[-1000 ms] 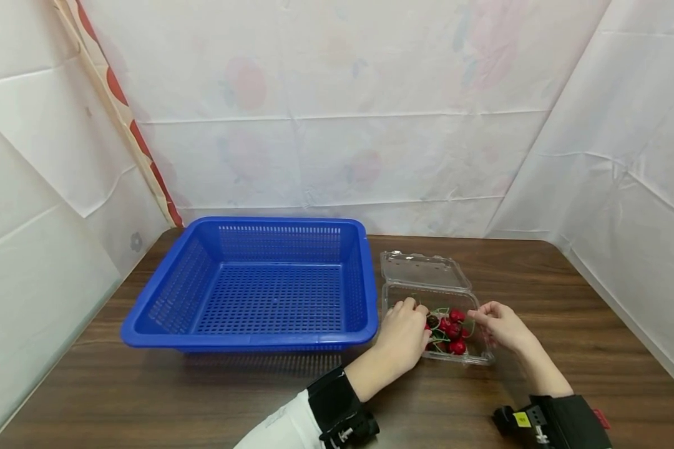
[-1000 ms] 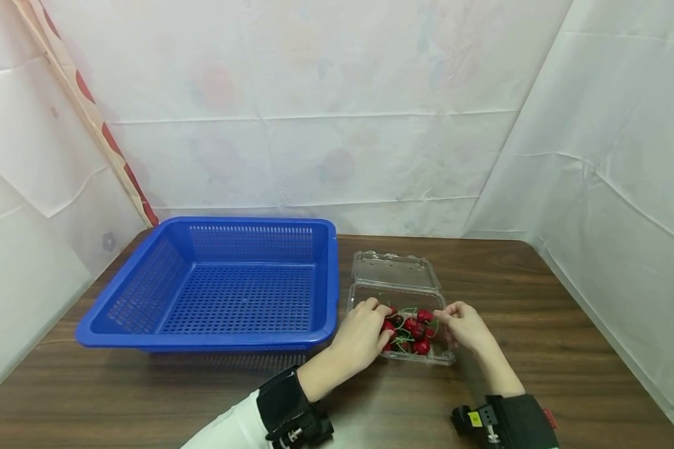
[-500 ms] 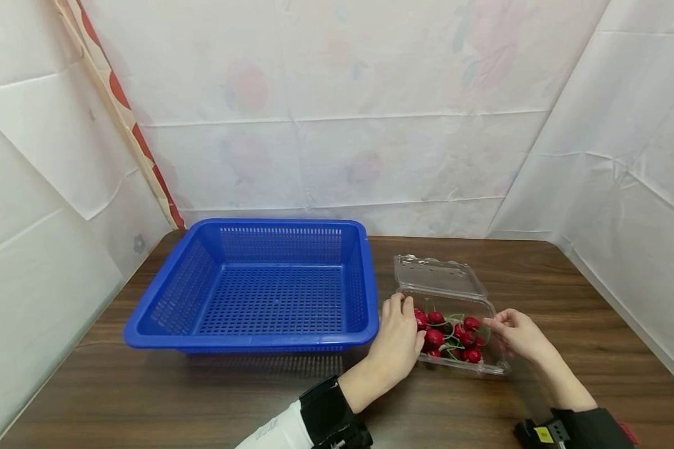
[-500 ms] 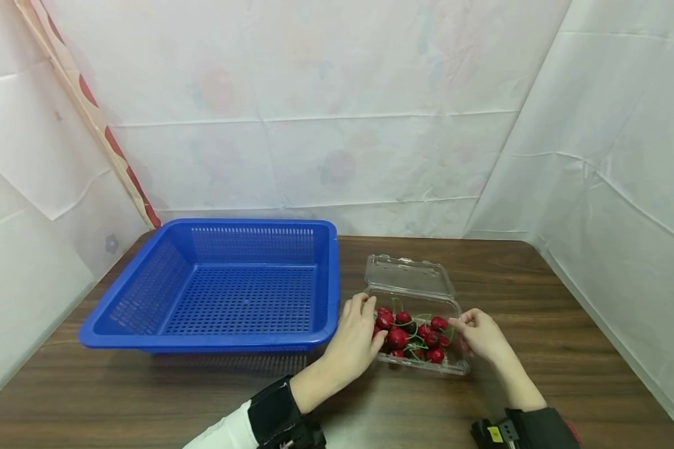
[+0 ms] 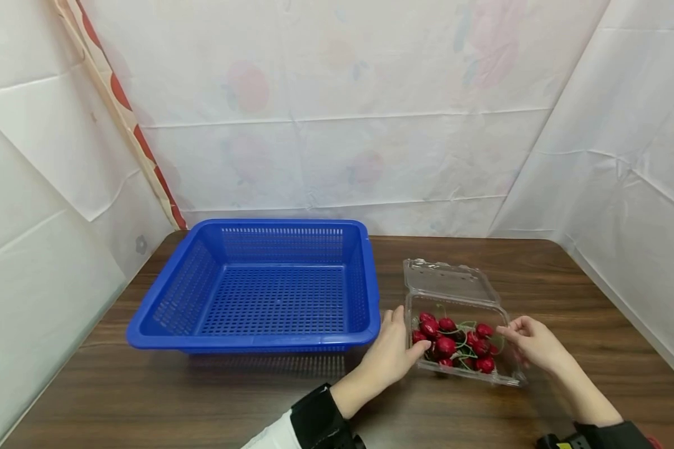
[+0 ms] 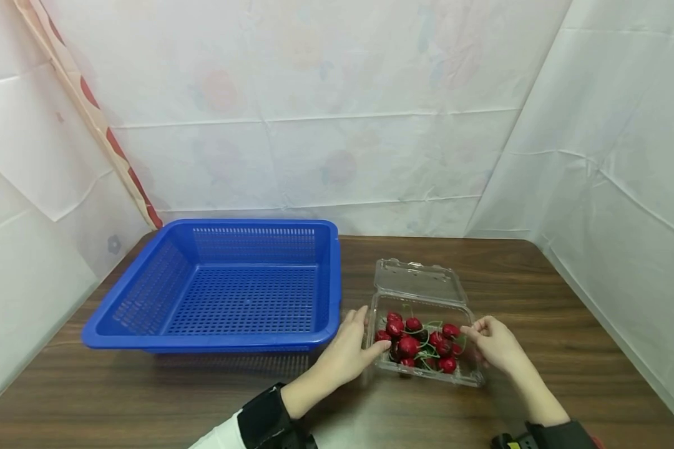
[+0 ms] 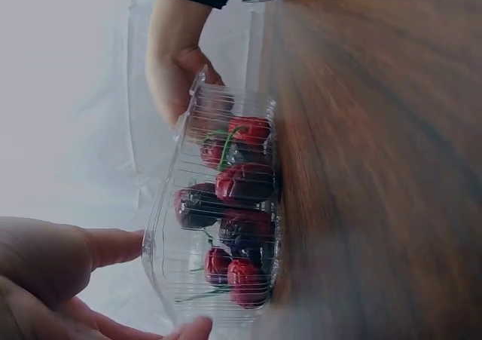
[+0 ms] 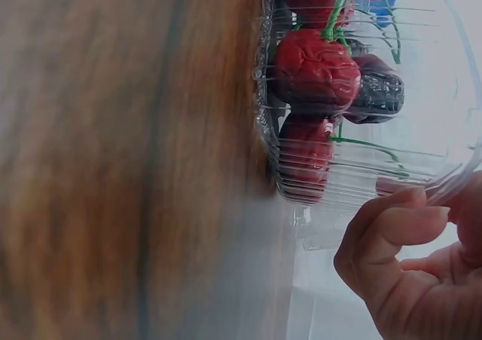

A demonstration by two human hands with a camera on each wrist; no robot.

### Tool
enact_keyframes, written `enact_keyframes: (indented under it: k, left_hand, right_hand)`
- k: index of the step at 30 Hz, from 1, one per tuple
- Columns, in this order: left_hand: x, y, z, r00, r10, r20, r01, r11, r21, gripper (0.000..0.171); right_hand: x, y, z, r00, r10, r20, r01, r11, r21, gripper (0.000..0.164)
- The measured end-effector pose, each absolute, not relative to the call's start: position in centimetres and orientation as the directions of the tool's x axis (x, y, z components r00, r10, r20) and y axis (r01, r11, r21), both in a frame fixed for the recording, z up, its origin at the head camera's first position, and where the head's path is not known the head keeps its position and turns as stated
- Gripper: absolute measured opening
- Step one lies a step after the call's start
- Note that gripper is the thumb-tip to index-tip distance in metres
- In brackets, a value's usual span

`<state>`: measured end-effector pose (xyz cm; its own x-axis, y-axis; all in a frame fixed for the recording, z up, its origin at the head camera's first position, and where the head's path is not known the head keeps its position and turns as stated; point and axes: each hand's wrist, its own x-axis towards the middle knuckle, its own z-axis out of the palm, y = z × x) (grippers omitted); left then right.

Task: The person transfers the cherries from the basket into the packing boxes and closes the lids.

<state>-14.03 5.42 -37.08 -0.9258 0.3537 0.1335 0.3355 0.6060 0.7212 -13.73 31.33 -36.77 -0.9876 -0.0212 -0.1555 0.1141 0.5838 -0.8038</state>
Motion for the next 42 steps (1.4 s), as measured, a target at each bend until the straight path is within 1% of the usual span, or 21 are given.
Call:
enact_keyframes:
  k: [5,10,11,14,17,18,23,26,32,38,42]
  left_hand:
    - [-14.0,4.9,-37.0,-0.936,0.349,0.047,0.226,0.494,0.840,0.064]
    - [-14.2,4.5,-37.5,-0.930,0.366,-0.007,0.121,0.327,0.937,0.052]
    - [-14.3,4.5,-38.0,-0.927,0.376,0.008,0.126,0.290,0.949,0.049]
    - [-14.4,4.5,-38.4,-0.920,0.392,0.007,0.090,0.193,0.977,0.038]
    - [-14.4,4.6,-38.7,-0.916,0.401,-0.004,0.039,0.100,0.994,0.029]
    - [-14.3,4.6,-38.5,-0.916,0.400,-0.025,0.003,0.070,0.998,0.026]
    - [-14.7,4.6,-39.3,-0.896,0.439,-0.069,-0.100,-0.049,0.994,0.020]
    - [-14.9,4.4,-39.7,-0.883,0.460,-0.095,-0.148,-0.082,0.986,0.019]
    - [-15.1,4.3,-39.8,-0.876,0.477,-0.069,-0.138,-0.111,0.984,0.021]
    - [-15.5,4.7,-40.8,-0.870,0.484,-0.092,-0.167,-0.114,0.979,0.021]
    - [-15.6,4.8,-41.0,-0.871,0.482,-0.090,-0.165,-0.116,0.979,0.021]
  right_hand:
    - [-13.4,31.5,-36.7,-0.988,-0.033,-0.150,0.101,0.595,-0.797,0.024]
    - [-13.1,31.7,-36.7,-0.986,-0.043,-0.161,0.102,0.606,-0.789,0.026]
    - [-13.0,31.7,-36.7,-0.985,-0.044,-0.166,0.106,0.607,-0.788,0.026]
    - [-12.8,31.8,-36.7,-0.982,-0.055,-0.183,0.115,0.598,-0.793,0.027]
    - [-12.8,31.9,-36.7,-0.979,-0.067,-0.194,0.119,0.583,-0.803,0.027]
    - [-12.7,32.0,-36.7,-0.978,-0.071,-0.195,0.119,0.579,-0.807,0.026]
    - [-12.7,32.2,-36.8,-0.974,-0.088,-0.208,0.121,0.572,-0.811,0.027]
    - [-12.8,32.3,-36.7,-0.967,-0.106,-0.231,0.132,0.567,-0.813,0.028]
    - [-13.2,33.0,-36.4,-0.958,-0.128,-0.255,0.123,0.622,-0.773,0.035]
    - [-14.0,33.9,-36.1,-0.955,-0.100,-0.278,0.143,0.667,-0.731,0.040]
    - [-14.9,34.5,-35.8,-0.949,-0.089,-0.302,0.175,0.646,-0.743,0.042]
